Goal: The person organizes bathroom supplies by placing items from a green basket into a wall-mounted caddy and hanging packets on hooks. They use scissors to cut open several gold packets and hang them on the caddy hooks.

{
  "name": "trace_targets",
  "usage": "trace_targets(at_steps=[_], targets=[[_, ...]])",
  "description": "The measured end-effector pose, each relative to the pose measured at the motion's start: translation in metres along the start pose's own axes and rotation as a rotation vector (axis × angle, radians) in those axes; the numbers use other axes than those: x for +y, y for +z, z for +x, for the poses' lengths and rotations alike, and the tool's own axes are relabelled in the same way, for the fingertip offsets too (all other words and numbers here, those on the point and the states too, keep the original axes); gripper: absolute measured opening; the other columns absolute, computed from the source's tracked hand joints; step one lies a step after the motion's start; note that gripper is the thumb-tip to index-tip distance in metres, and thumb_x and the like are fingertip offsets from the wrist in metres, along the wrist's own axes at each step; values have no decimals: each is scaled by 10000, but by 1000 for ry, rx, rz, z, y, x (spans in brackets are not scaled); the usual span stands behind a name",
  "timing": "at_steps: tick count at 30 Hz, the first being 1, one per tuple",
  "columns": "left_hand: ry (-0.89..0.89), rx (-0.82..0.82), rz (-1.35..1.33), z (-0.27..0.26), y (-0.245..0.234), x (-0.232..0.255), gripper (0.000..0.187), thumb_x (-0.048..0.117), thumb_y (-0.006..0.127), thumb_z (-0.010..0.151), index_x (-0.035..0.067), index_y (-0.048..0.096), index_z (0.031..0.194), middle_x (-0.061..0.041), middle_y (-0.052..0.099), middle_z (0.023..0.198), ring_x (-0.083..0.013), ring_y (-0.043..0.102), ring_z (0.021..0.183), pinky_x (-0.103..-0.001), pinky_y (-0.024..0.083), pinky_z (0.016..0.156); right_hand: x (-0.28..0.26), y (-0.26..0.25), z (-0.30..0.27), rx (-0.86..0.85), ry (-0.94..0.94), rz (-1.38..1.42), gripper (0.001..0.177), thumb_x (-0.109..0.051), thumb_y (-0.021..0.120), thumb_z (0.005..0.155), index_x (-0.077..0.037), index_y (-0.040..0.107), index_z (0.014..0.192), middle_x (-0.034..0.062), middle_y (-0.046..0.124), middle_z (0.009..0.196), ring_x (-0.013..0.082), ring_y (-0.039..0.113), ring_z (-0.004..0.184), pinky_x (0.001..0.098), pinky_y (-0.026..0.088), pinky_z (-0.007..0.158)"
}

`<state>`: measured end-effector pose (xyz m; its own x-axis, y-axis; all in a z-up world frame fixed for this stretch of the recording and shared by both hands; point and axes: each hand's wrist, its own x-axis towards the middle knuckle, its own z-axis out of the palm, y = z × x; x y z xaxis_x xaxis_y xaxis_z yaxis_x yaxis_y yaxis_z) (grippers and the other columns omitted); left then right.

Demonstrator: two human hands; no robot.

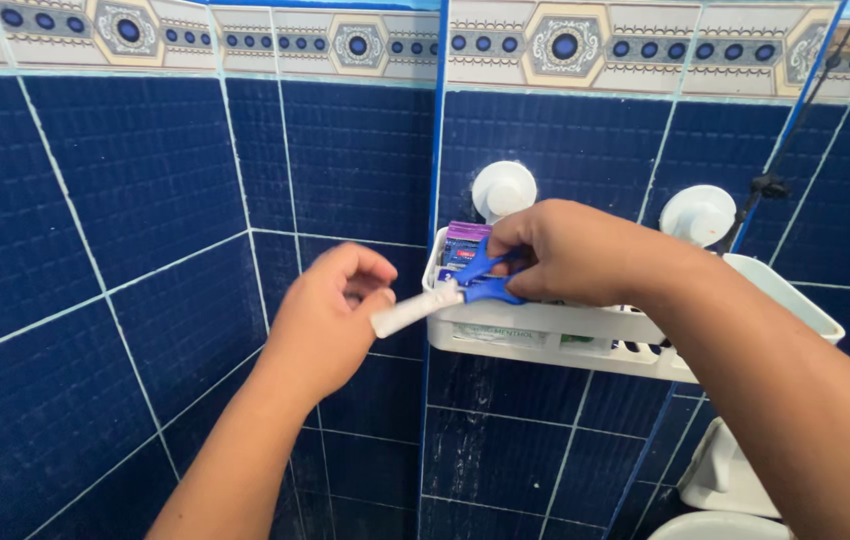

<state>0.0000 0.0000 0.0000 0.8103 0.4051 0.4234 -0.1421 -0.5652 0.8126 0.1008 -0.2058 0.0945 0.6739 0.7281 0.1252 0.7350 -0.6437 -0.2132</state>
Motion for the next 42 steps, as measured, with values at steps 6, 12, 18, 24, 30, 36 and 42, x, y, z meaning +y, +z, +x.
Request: trace_targets(at_steps=[6, 12, 18, 24, 30, 36, 42], targets=[[503, 222, 82, -23, 9, -10, 405, 151, 647, 888, 86, 669, 1287, -117, 648, 1275, -291, 652, 1206, -414, 523, 1020, 20, -13, -30, 300, 115, 398, 294, -179, 709, 853, -75, 673, 1126, 76, 777, 1093, 194, 742, 1053, 382, 572, 955], [863, 218, 633, -44, 54, 15, 685, 441, 596, 932, 18, 496, 1461, -173, 462, 1557, -385, 306, 1492, -697, 161, 1128, 37, 29, -70, 483, 97, 736, 365, -261, 531, 967, -59, 490, 1267, 121, 771, 1199, 248, 666, 1230, 408, 476, 1037], [643, -54, 555, -41, 59, 34, 754, 499, 576, 916, -13, 425, 1450, -188, 380, 1564, -357, 245, 1507, -716, 96, 1116, 46, 41, -67, 449, 123, 695, 464, -388, 553, 991, -49, 543, 1308, 109, 685, 1266, 262, 620, 1255, 445, 432, 1075], [550, -45, 494, 2, 66, 58, 703, 482, 480, 988, 12, 383, 1502, -231, 316, 1588, -391, 203, 1506, -615, 147, 1167, 51, 4, -30, 563, 366, 880, 760, -635, 480, 905, -72, 425, 1412, 171, 548, 1401, 290, 468, 1339, 504, 291, 1147], [258, -392, 685, 36, 82, 94, 718, 514, 350, 1016, 90, 237, 1584, -153, 138, 1679, -346, 85, 1562, -597, 122, 1215, 46, 8, -1, 396, 607, 963, 966, -786, 463, 845, -80, 382, 1500, 265, 334, 1538, 443, 220, 1466, 606, 169, 1204], [176, -629, 804, 34, 79, 103, 731, 566, 295, 1010, 205, 158, 1631, -67, 66, 1715, -325, 44, 1580, -636, 82, 1237, 62, 10, 1, 264, 568, 1008, 872, -804, 493, 796, -91, 473, 1296, 299, 278, 1597, 449, 176, 1544, 619, 95, 1220], [233, -569, 822, 31, 84, 106, 713, 579, 265, 1020, 216, 191, 1630, -74, 79, 1712, -343, 11, 1579, -663, 30, 1229, 79, 4, 5, 337, 536, 1174, 745, -768, 544, 840, -87, 498, 1136, 345, 341, 1524, 445, 257, 1488, 562, 165, 1217]])
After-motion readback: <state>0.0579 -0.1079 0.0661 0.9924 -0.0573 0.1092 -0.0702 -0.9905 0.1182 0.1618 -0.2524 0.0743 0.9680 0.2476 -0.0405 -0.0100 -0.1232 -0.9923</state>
